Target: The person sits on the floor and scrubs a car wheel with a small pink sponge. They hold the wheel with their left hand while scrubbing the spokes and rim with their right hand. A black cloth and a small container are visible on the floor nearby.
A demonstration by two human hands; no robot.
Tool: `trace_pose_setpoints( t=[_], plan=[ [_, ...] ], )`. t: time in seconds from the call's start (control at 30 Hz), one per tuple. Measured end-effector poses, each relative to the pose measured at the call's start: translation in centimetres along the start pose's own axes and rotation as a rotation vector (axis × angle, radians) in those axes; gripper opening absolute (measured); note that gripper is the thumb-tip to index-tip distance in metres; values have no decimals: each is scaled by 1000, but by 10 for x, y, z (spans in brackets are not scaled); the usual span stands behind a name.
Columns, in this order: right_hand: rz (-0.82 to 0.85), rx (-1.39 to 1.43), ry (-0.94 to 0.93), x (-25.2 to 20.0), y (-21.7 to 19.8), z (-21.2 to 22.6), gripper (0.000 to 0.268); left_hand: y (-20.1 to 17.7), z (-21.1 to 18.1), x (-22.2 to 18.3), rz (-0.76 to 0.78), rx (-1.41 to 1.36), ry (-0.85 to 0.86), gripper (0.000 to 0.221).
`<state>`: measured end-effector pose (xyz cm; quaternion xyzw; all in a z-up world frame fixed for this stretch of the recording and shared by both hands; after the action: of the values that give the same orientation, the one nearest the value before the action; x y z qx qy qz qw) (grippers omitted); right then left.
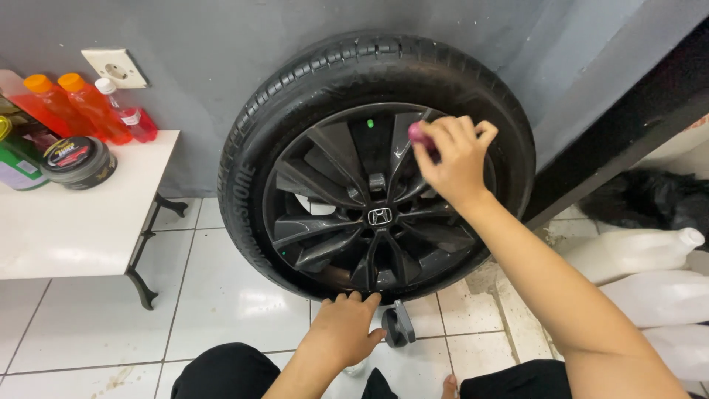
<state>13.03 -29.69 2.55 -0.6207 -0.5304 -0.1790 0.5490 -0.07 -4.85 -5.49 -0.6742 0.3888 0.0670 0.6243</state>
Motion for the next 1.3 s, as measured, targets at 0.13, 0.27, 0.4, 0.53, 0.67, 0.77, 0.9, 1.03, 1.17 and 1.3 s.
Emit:
trace_pose_setpoints(
  t=[0.13,0.27,0.4,0.53,0.67,0.77,0.9,1.03,1.17,1.3],
  plan=[
    [151,-26,-229,-8,4,18,17,8,0,5,-35,44,-34,57],
    [26,-26,-20,7,1,2,18,-2,0,-5,-18,12,7,59],
    [130,86,-109,-10,7,16,14,3,2,4,-7,-32,2,52],
    [152,42,-112,-2,3,23,15,1,1,2,-2,-9,-10,59],
    [216,42,-95,-12,15,43,17,1,0,2,-30,-10,29,50],
    [291,0,-202,-7,17,43,9,1,2,1,11,-11,6,43],
    [160,-45,-103,4,10,38,12,7,6,2,-51,-22,7,42],
    [239,-45,-115,-3,22,43,14,21,3,13,-70,68,-34,42],
    [91,-134,-60,24,9,29,8,4,-9,-2,-3,-6,34,51],
    [253,-140,-38,6,14,49,11,3,-12,-1,46,-16,32,56]
  ],
)
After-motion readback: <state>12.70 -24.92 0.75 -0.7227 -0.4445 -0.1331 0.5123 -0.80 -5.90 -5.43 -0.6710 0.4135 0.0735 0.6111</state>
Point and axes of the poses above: each hand's wrist, its own x-axis towards the middle knuckle, its own y-axis out of the palm, z = x × y, the point moved 1 cm from there along x, towards the middle knuckle, and after that the axes turned 10 degrees about -y, right-handed, at the moved point
